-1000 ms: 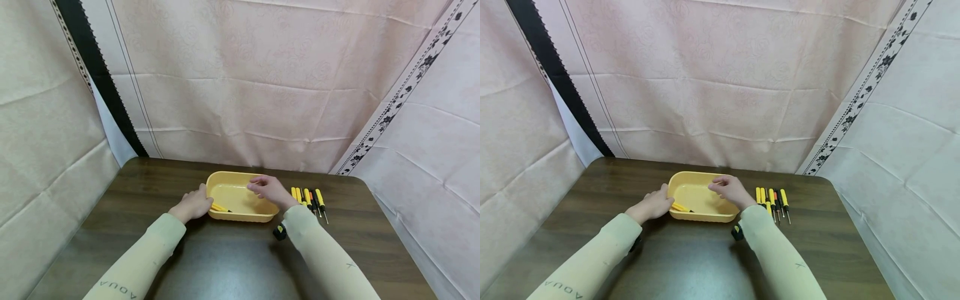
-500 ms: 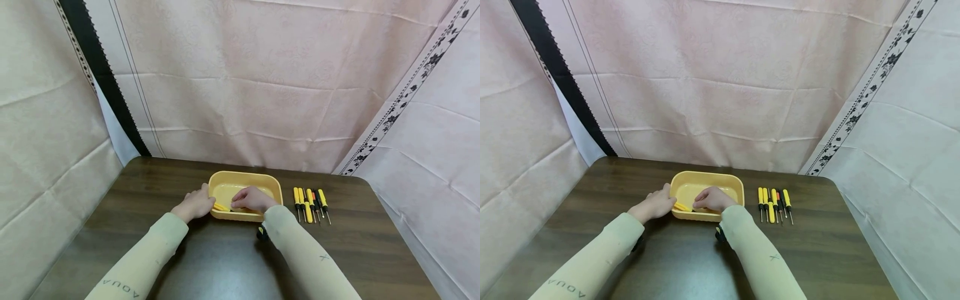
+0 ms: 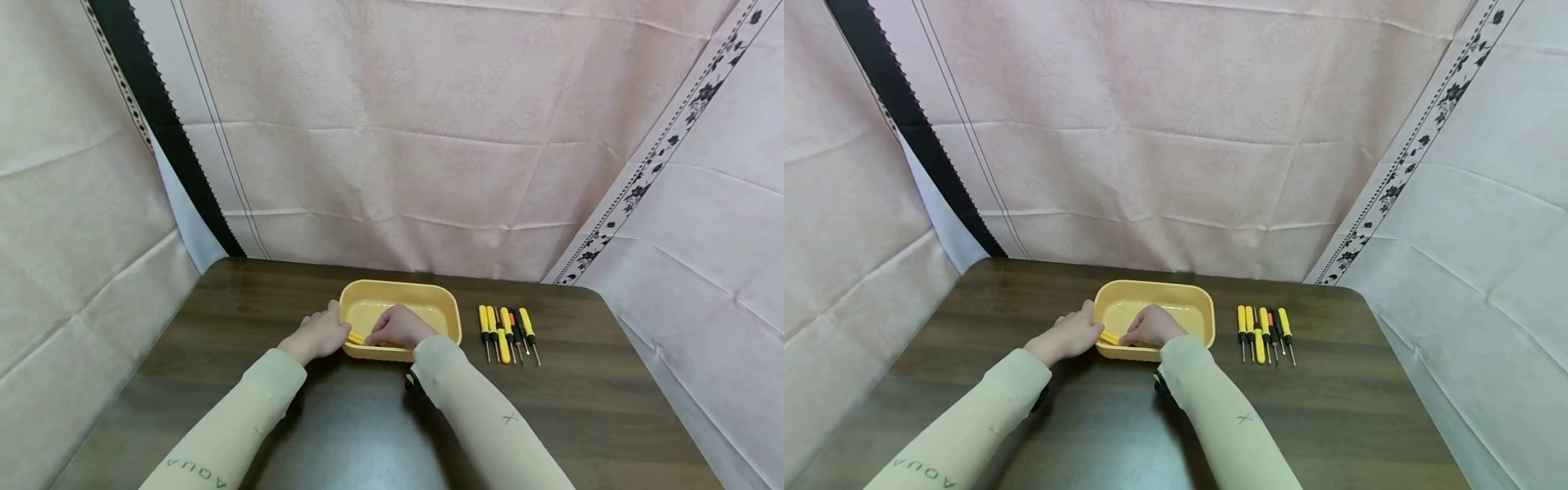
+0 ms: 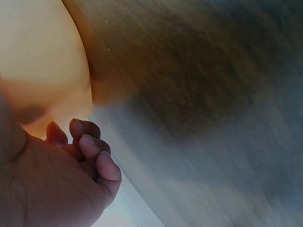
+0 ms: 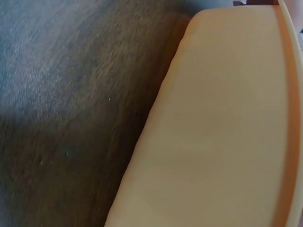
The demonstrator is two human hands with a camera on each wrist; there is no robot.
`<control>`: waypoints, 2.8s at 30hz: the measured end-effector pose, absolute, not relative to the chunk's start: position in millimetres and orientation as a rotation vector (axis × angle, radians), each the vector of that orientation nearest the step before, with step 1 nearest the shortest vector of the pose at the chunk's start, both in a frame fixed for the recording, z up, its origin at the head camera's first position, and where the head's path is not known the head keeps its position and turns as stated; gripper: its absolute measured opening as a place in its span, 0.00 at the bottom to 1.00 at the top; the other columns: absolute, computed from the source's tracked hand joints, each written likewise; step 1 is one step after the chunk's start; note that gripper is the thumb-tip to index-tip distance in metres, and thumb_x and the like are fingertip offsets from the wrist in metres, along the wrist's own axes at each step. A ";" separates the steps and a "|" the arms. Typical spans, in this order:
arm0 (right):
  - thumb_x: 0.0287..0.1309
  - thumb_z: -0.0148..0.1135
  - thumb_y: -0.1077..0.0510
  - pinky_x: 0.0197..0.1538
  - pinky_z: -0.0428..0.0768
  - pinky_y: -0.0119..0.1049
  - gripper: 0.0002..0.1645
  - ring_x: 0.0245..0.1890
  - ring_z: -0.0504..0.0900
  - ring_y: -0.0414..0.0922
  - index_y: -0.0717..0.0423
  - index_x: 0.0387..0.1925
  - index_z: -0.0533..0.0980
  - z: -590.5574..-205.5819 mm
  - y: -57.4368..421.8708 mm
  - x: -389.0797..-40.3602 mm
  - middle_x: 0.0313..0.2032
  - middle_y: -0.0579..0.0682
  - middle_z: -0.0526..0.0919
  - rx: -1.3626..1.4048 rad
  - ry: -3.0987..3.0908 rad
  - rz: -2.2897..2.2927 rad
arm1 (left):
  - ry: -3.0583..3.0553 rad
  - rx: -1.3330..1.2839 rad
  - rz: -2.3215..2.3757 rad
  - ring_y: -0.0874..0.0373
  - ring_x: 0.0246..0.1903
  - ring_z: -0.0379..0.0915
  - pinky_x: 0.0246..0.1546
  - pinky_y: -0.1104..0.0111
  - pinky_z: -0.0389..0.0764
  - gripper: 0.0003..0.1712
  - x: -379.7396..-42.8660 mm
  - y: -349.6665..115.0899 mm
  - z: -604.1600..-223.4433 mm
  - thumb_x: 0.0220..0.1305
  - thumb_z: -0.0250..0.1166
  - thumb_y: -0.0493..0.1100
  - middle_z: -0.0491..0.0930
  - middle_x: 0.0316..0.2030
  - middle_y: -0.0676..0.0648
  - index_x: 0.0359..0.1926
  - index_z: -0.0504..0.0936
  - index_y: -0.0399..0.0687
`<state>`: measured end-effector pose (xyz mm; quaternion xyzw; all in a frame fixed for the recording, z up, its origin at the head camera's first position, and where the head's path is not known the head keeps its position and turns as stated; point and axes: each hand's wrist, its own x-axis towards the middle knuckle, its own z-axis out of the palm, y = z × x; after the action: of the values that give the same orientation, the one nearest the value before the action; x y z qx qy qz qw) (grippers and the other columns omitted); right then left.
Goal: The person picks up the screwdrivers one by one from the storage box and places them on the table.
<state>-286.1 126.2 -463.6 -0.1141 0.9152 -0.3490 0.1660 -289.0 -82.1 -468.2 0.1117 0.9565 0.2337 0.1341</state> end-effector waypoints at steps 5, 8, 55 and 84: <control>0.46 0.76 0.47 0.34 0.75 0.34 0.10 0.25 0.75 0.38 0.46 0.22 0.85 -463.4 124.7 -285.3 0.22 0.39 0.83 -0.293 2.628 -0.970 | 2.775 0.321 0.679 0.47 0.41 0.70 0.49 0.52 0.65 0.32 -288.5 -81.6 -468.1 0.69 0.49 0.54 0.75 0.46 0.41 0.64 0.59 0.36; 0.47 0.76 0.47 0.33 0.75 0.34 0.10 0.25 0.76 0.39 0.46 0.22 0.85 -462.9 125.8 -285.5 0.22 0.40 0.83 -0.283 2.634 -0.951 | 2.774 0.314 0.679 0.47 0.43 0.70 0.49 0.52 0.65 0.33 -288.1 -81.7 -468.1 0.70 0.49 0.54 0.75 0.49 0.40 0.65 0.59 0.36; 0.52 0.72 0.47 0.27 0.71 0.34 0.11 0.19 0.74 0.41 0.49 0.23 0.86 -456.1 162.0 -288.5 0.20 0.47 0.83 -0.069 2.680 -0.854 | 2.753 0.347 0.737 0.47 0.45 0.70 0.52 0.52 0.64 0.35 -287.6 -81.4 -463.8 0.71 0.47 0.54 0.74 0.53 0.38 0.69 0.54 0.35; 0.57 0.67 0.54 0.28 0.71 0.33 0.09 0.22 0.72 0.41 0.55 0.29 0.85 -454.5 174.1 -285.1 0.26 0.47 0.83 -0.235 2.643 -1.143 | 2.748 0.357 0.725 0.48 0.39 0.69 0.51 0.53 0.63 0.34 -288.4 -84.6 -464.5 0.70 0.45 0.53 0.75 0.41 0.43 0.67 0.55 0.34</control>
<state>-285.1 174.1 -454.5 -0.0808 0.9075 -0.3924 0.1261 -288.4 -84.6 -464.5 0.1235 0.9502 0.2506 0.1382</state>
